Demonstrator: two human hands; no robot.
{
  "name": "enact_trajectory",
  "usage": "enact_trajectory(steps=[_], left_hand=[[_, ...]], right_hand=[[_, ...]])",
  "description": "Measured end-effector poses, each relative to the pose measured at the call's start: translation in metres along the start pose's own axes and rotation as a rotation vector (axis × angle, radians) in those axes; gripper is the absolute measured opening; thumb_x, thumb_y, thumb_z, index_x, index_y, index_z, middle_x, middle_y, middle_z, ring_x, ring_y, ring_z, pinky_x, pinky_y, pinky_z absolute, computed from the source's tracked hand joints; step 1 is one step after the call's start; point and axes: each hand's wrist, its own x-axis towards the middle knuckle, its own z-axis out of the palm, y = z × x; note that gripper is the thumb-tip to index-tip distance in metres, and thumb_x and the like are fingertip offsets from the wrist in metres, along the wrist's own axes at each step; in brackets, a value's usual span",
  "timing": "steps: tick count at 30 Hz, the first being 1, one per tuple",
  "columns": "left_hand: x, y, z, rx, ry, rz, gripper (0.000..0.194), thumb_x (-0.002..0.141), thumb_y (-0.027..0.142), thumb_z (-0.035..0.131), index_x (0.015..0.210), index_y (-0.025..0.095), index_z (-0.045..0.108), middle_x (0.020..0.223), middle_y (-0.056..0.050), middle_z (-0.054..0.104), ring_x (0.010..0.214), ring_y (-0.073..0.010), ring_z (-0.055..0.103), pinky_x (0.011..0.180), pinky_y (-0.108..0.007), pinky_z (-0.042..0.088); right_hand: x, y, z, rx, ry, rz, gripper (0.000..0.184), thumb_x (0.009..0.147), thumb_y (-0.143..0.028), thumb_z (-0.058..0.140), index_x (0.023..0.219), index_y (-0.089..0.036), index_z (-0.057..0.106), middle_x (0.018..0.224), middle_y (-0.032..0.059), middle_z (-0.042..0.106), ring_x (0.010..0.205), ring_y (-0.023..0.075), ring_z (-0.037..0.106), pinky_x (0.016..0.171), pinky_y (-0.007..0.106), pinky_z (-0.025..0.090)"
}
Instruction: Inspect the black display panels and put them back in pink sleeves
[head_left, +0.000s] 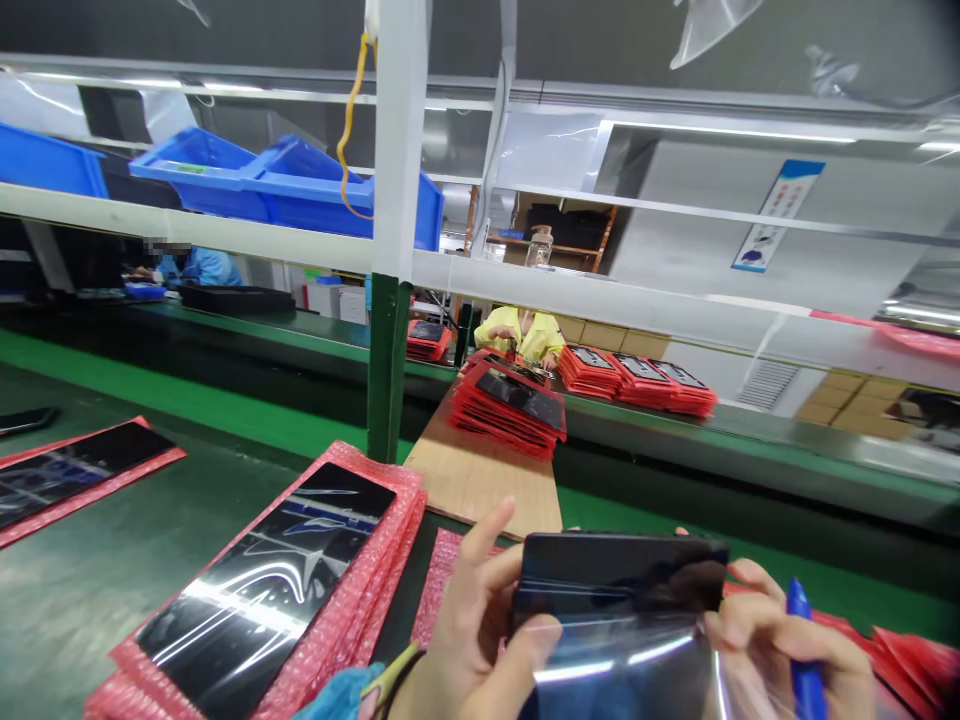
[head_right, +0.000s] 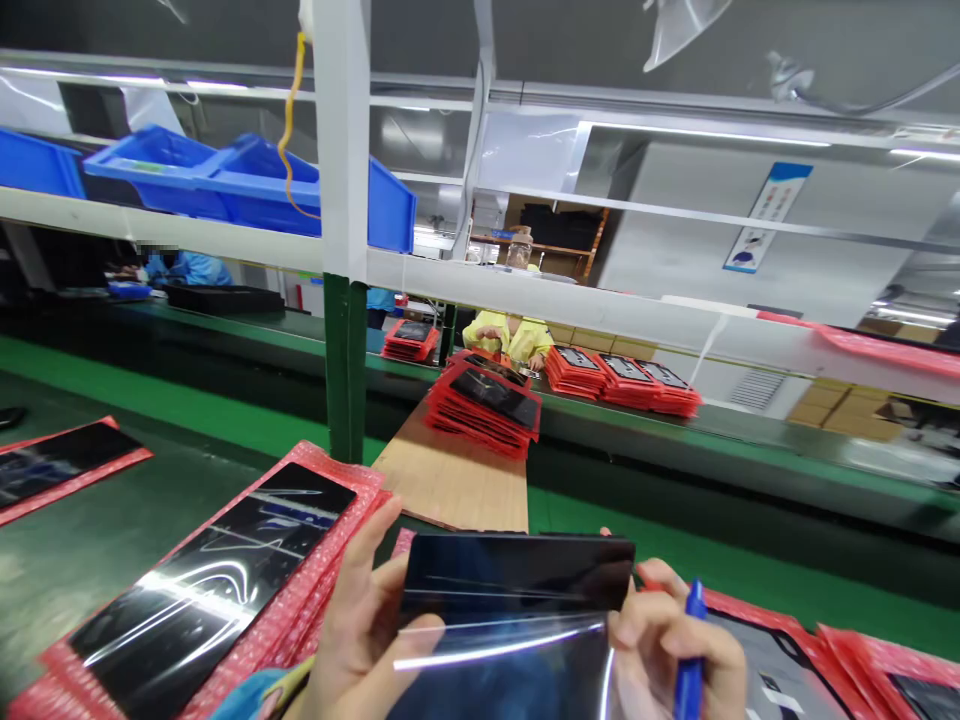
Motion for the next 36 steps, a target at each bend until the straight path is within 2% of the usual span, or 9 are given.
enact_trajectory(steps=[3,7,10,13,18,23,27,31,36], left_hand=[[-0.004,-0.005,0.004,-0.006,-0.05,0.053,0.062,0.09,0.026,0.057,0.147,0.032,0.032,0.129,-0.013,0.063,0.111,-0.0292,0.065,0.092,-0.04,0.054],[-0.005,-0.009,0.002,-0.058,-0.166,0.071,0.062,0.091,0.024,0.055,0.147,0.037,0.03,0.136,-0.014,0.058,0.104,-0.0285,0.069,0.084,-0.038,0.058],[-0.003,-0.01,-0.006,-0.002,-0.233,0.024,0.062,0.09,0.027,0.057,0.147,0.032,0.033,0.133,-0.015,0.06,0.098,-0.0275,0.071,0.08,-0.037,0.059],[-0.001,-0.008,-0.011,0.111,-0.261,-0.007,0.054,0.089,0.029,0.058,0.141,0.026,0.045,0.123,-0.016,0.066,0.089,-0.0254,0.072,0.082,-0.038,0.058],[0.0,0.002,-0.016,0.212,-0.25,-0.103,0.039,0.083,0.026,0.062,0.122,0.028,0.06,0.122,-0.013,0.067,0.083,-0.0216,0.071,0.079,-0.032,0.057],[0.001,0.021,-0.024,0.321,-0.297,-0.261,0.04,0.079,0.029,0.065,0.118,0.033,0.06,0.105,-0.005,0.071,0.077,-0.017,0.068,0.07,-0.021,0.055],[0.01,0.018,-0.023,0.229,-0.379,-0.316,0.062,0.077,0.02,0.065,0.135,0.029,0.046,0.107,-0.008,0.069,0.08,-0.0174,0.067,0.068,-0.021,0.053],[0.017,0.009,-0.019,0.173,-0.412,-0.225,0.077,0.075,0.013,0.061,0.144,0.028,0.032,0.104,-0.009,0.066,0.074,-0.0169,0.065,0.064,-0.023,0.05],[0.022,0.016,-0.023,0.122,-0.401,-0.278,0.039,0.084,0.021,0.057,0.121,0.026,0.048,0.082,-0.002,0.054,0.068,-0.0135,0.051,0.064,-0.025,0.045]], right_hand=[[0.004,0.006,0.013,0.182,-0.042,0.022,0.032,0.059,-0.024,0.085,0.076,-0.026,0.058,0.054,-0.0038,0.053,0.084,0.0193,0.059,0.067,0.03,0.053],[0.003,0.009,0.02,0.324,-0.043,0.196,0.029,0.066,-0.02,0.08,0.081,-0.027,0.057,0.061,-0.0039,0.053,0.097,0.0179,0.058,0.094,0.048,0.053],[0.005,0.011,0.019,0.363,-0.065,0.153,0.032,0.061,-0.019,0.083,0.077,-0.026,0.057,0.057,-0.0046,0.053,0.09,0.0177,0.06,0.092,0.049,0.055],[0.01,0.013,0.018,0.364,-0.085,0.123,0.031,0.06,-0.018,0.083,0.076,-0.026,0.058,0.055,-0.0048,0.053,0.083,0.0181,0.062,0.088,0.048,0.058],[0.012,0.006,0.017,0.335,-0.077,0.087,0.025,0.063,-0.019,0.079,0.075,-0.027,0.059,0.055,-0.0039,0.051,0.078,0.0215,0.062,0.083,0.052,0.059],[0.007,-0.003,0.019,0.268,-0.121,0.157,0.026,0.065,-0.02,0.079,0.076,-0.028,0.056,0.056,-0.0027,0.051,0.088,0.0243,0.063,0.086,0.055,0.056],[0.006,-0.005,0.021,0.231,-0.126,0.232,0.028,0.065,-0.021,0.08,0.075,-0.028,0.055,0.058,-0.0036,0.05,0.088,0.0245,0.063,0.087,0.056,0.055],[0.005,-0.003,0.021,0.188,-0.118,0.317,0.032,0.063,-0.024,0.081,0.075,-0.026,0.052,0.06,-0.0038,0.05,0.091,0.0246,0.062,0.084,0.048,0.054],[0.001,0.0,0.019,0.101,-0.068,0.468,0.035,0.062,-0.025,0.08,0.077,-0.025,0.048,0.069,-0.0033,0.05,0.103,0.0231,0.059,0.081,0.031,0.047]])
